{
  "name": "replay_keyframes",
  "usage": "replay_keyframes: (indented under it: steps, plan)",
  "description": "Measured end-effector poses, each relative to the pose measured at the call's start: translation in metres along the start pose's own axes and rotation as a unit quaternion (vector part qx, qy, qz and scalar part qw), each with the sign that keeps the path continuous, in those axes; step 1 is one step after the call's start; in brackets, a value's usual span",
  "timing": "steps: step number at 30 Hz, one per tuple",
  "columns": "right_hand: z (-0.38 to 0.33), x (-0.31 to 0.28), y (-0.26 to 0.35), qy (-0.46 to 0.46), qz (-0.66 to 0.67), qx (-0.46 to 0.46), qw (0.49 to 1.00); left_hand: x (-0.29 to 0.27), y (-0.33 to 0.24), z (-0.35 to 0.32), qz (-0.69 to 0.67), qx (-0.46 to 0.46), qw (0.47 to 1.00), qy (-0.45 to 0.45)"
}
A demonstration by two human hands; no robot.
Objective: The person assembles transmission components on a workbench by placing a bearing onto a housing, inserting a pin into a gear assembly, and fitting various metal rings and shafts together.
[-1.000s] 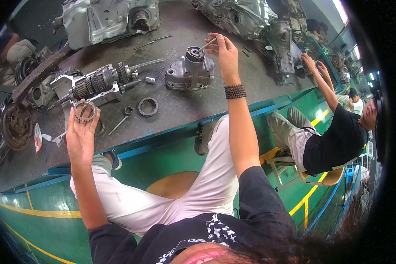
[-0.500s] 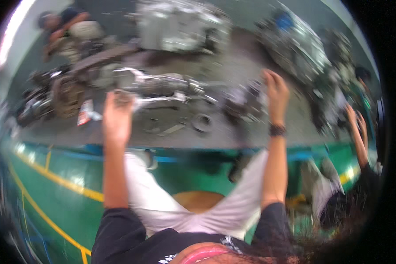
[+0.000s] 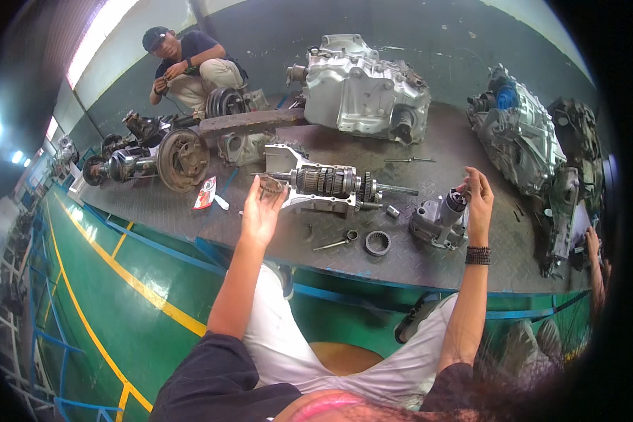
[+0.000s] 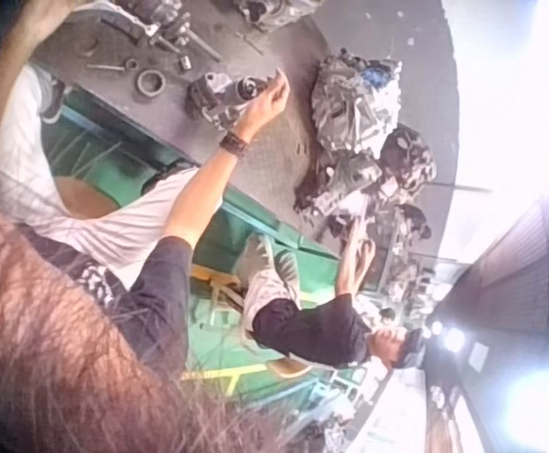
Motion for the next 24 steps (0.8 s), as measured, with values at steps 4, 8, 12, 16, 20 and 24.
replay_keyframes:
  steps: [4,8,12,16,20,24]
  plan:
    - [0.007,0.010,0.002,0.054,-0.062,-0.009,0.997,-0.002,0.003,0.004,-0.012,-0.003,1.000,0.003]
    - [0.007,0.015,0.000,0.079,-0.114,-0.013,0.990,-0.003,0.005,0.003,-0.011,-0.008,1.000,0.005]
    - [0.004,0.024,-0.002,0.078,-0.117,-0.007,0.990,-0.007,0.002,0.000,-0.010,-0.009,1.000,0.006]
    - [0.005,0.028,0.000,0.074,-0.128,0.003,0.989,-0.007,-0.003,-0.005,-0.010,-0.002,1.000,0.002]
    - [0.003,0.028,0.001,0.072,-0.149,0.000,0.986,-0.008,-0.004,-0.004,-0.001,-0.004,1.000,-0.012]
    - [-0.007,0.018,0.023,0.031,-0.228,-0.012,0.973,-0.009,0.008,0.015,-0.033,0.013,0.991,0.130]
Point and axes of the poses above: each hand's wrist, its own z-axis towards the middle knuckle, its own x-axis out of the palm, y = z × x, the point moved 5 cm from there along z, towards the middle knuckle, and after that the axes turned 6 degrees about y, right-handed, at the moved point
